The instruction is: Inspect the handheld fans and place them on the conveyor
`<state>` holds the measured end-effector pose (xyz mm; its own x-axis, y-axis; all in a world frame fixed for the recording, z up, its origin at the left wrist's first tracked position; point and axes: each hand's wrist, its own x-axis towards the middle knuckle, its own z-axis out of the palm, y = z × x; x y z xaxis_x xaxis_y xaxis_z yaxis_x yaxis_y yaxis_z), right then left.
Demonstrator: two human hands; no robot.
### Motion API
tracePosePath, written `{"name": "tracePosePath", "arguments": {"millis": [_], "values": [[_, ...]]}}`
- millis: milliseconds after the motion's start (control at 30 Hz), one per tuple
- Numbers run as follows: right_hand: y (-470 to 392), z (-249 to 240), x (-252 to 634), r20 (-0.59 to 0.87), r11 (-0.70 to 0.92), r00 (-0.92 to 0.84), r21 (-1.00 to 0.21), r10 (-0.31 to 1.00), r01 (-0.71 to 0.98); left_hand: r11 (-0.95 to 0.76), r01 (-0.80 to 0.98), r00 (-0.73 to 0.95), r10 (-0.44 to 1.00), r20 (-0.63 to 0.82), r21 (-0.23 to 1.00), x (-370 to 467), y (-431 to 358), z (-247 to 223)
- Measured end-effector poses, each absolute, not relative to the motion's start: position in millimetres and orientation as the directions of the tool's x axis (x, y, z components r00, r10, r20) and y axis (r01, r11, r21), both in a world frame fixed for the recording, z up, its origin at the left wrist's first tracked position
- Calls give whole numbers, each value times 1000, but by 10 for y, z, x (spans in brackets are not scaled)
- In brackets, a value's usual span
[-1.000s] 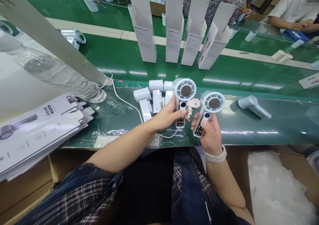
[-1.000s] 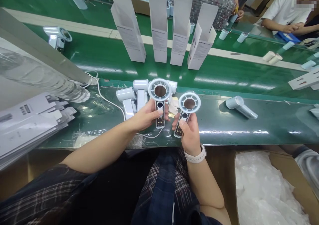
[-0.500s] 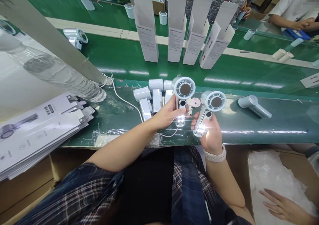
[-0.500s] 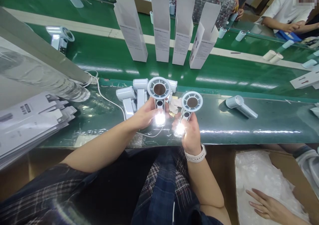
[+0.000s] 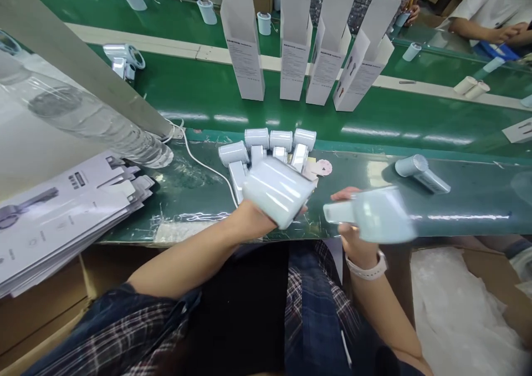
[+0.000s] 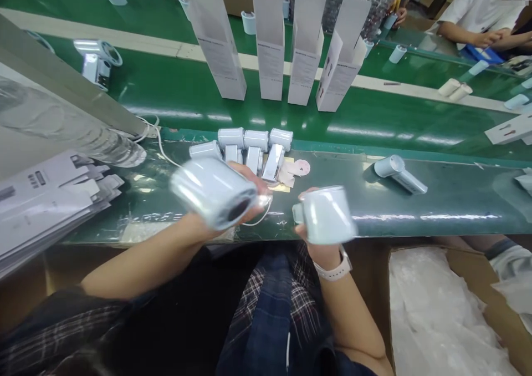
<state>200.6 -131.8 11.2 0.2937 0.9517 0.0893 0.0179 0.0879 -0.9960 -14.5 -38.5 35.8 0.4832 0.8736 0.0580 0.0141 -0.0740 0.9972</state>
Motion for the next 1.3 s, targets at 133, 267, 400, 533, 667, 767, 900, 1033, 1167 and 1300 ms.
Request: {"name": "tracePosePath", "arguments": {"millis": [133,267,400,533,667,767,900,1033,1167,1300], "values": [[-1285,-197,2006,-9,-13,347,-1000,938,9,31,212,423,898,-120,977,-90,-478,70],[-1225,-272,2003,-86,-88,388,-996,917,-12,40,326,446,874,-192,944,-64,-491,109],[-1285,-138,1971,-84,-55,244,-991,966,-122,150,166,519,827,-215,975,-81,-523,321],[-1403,-20,1913,-85,-43,195,-977,977,-210,404,-128,669,710,-222,906,-138,-552,364],[-1494,59,1903,-97,-46,189,-965,977,-260,497,-228,725,661,-195,837,-195,-569,364],[-1544,118,1896,-90,-29,196,-955,977,-295,534,-260,750,636,-180,804,-203,-602,441],[-1564,229,1841,-99,-24,206,-941,973,-339,548,-296,757,634,-158,782,-192,-638,560],[-1515,369,1783,-118,-37,149,-889,982,-456,586,-291,778,605,-169,756,-183,-620,579],[-1455,469,1768,-161,-99,67,-833,985,-544,629,-245,785,575,-230,738,-142,-608,561],[-1420,494,1746,-181,-120,52,-815,982,-567,639,-301,749,618,-240,708,-102,-616,574]]}}
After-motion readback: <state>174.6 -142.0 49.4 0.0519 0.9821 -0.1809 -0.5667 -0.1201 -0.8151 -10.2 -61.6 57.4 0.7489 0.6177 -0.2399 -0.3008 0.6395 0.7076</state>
